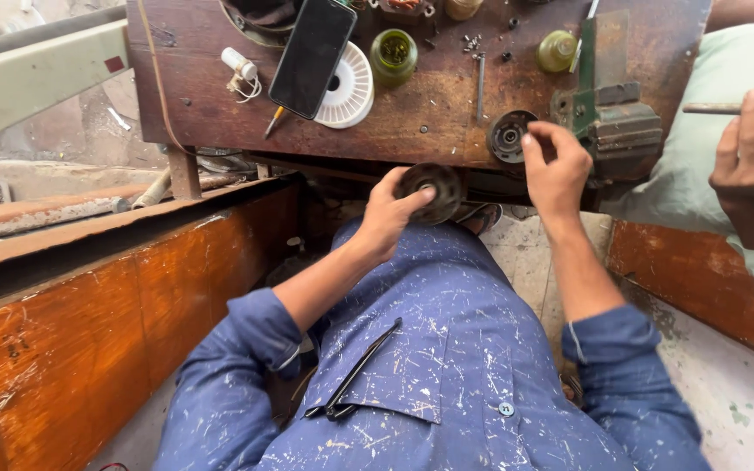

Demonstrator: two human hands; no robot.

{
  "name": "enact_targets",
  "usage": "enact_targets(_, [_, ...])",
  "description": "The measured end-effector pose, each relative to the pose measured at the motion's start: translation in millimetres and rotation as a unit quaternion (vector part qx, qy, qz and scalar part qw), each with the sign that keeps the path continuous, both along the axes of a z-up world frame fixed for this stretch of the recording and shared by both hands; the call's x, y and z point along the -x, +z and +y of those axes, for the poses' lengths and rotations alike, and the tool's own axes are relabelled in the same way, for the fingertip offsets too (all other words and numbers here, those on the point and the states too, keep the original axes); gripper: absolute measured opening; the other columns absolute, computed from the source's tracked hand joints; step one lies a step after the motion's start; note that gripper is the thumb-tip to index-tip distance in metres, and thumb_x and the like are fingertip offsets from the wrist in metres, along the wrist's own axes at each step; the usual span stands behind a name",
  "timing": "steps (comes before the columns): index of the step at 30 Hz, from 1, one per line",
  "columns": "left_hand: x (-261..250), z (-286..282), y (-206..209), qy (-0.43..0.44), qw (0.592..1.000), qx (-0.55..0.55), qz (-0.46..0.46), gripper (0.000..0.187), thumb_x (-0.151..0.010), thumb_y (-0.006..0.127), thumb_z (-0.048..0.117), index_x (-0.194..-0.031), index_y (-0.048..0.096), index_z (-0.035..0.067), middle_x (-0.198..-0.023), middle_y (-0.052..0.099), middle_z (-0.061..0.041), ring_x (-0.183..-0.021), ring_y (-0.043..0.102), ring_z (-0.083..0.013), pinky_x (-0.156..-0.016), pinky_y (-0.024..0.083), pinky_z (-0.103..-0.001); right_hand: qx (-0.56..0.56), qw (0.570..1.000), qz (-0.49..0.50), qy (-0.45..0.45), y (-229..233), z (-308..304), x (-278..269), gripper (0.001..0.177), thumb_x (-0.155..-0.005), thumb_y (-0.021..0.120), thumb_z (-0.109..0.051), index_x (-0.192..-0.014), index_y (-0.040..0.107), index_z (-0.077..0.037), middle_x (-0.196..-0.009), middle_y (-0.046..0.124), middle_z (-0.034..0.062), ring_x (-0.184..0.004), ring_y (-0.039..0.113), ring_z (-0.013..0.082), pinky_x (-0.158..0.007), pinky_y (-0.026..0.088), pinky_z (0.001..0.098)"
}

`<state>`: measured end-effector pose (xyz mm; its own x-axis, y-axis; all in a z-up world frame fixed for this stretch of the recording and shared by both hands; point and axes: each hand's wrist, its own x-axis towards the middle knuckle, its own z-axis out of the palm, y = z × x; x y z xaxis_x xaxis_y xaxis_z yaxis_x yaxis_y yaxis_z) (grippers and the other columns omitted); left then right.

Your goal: The person holds a cylindrical metal part in a bench vise and uses a chisel and hammer to tap and adjust internal components. They repeatedly remove the part to inspect it, rotate it, and reposition it in the vise while continuing to strike with the chisel.

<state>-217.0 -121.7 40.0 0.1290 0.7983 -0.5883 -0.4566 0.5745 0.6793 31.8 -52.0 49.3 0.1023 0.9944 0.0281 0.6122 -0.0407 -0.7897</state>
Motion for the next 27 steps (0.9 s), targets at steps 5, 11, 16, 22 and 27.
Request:
enact_targets(5, [26.8, -13.1, -9.3, 0.052, 0.997, 0.05, 0.006, 0.031, -0.093, 0.072, 0.007, -0.122, 0.061, 0.002, -0.109, 0.071, -0.008, -0.099, 0.067, -0.0146, -0.09, 0.056, -0.032, -0.111, 0.965, -0.181, 0.154, -46.4, 72.6, 1.4, 0.013, -0.099, 0.076, -0.01, -0.111, 0.077, -0.006, -0.11, 0.073, 0.0128, -0.104, 0.067, 0.0324, -0.093, 0.053, 0.0448])
enact_targets(11, [32.8, -13.9, -2.1, 0.118, 0.992, -0.007, -0.035, 0.031, -0.095, 0.069, 0.006, -0.124, 0.06, 0.002, -0.111, 0.07, -0.007, -0.101, 0.067, -0.0132, -0.091, 0.055, -0.031, -0.106, 0.931, -0.278, 0.21, -105.4, 144.4, 15.8, 0.011, -0.099, 0.077, -0.02, -0.106, 0.08, -0.011, -0.107, 0.071, 0.0113, -0.105, 0.062, 0.032, -0.095, 0.048, 0.0458])
enact_targets(16, [43.5, -21.0, 2.2, 0.14, 0.989, -0.027, -0.033, 0.031, -0.096, 0.069, 0.006, -0.125, 0.059, 0.002, -0.113, 0.07, -0.006, -0.104, 0.066, -0.0123, -0.095, 0.055, -0.03, -0.08, 0.909, -0.342, 0.224, -132.2, 158.4, 17.8, 0.014, -0.096, 0.079, -0.022, -0.103, 0.08, -0.01, -0.109, 0.068, 0.0097, -0.107, 0.06, 0.0304, -0.093, 0.047, 0.0461])
enact_targets(22, [52.4, -19.3, 3.6, 0.139, 0.989, -0.049, -0.024, 0.032, -0.096, 0.07, 0.005, -0.126, 0.059, 0.001, -0.112, 0.069, -0.006, -0.104, 0.065, -0.0121, -0.096, 0.054, -0.03, -0.096, 0.884, -0.392, 0.237, -132.5, 158.8, 22.6, 0.012, -0.095, 0.077, -0.02, -0.099, 0.08, -0.009, -0.108, 0.065, 0.0095, -0.107, 0.058, 0.0291, -0.092, 0.048, 0.0432])
enact_targets(27, [52.1, -9.6, 8.3, 0.128, 0.989, -0.062, -0.043, 0.032, -0.096, 0.07, 0.005, -0.125, 0.059, 0.001, -0.112, 0.07, -0.006, -0.104, 0.066, -0.0121, -0.096, 0.055, -0.03, -0.106, 0.871, -0.41, 0.249, -124.5, 160.3, 27.2, 0.012, -0.092, 0.078, -0.019, -0.097, 0.079, -0.008, -0.107, 0.065, 0.0099, -0.106, 0.058, 0.029, -0.091, 0.048, 0.0425])
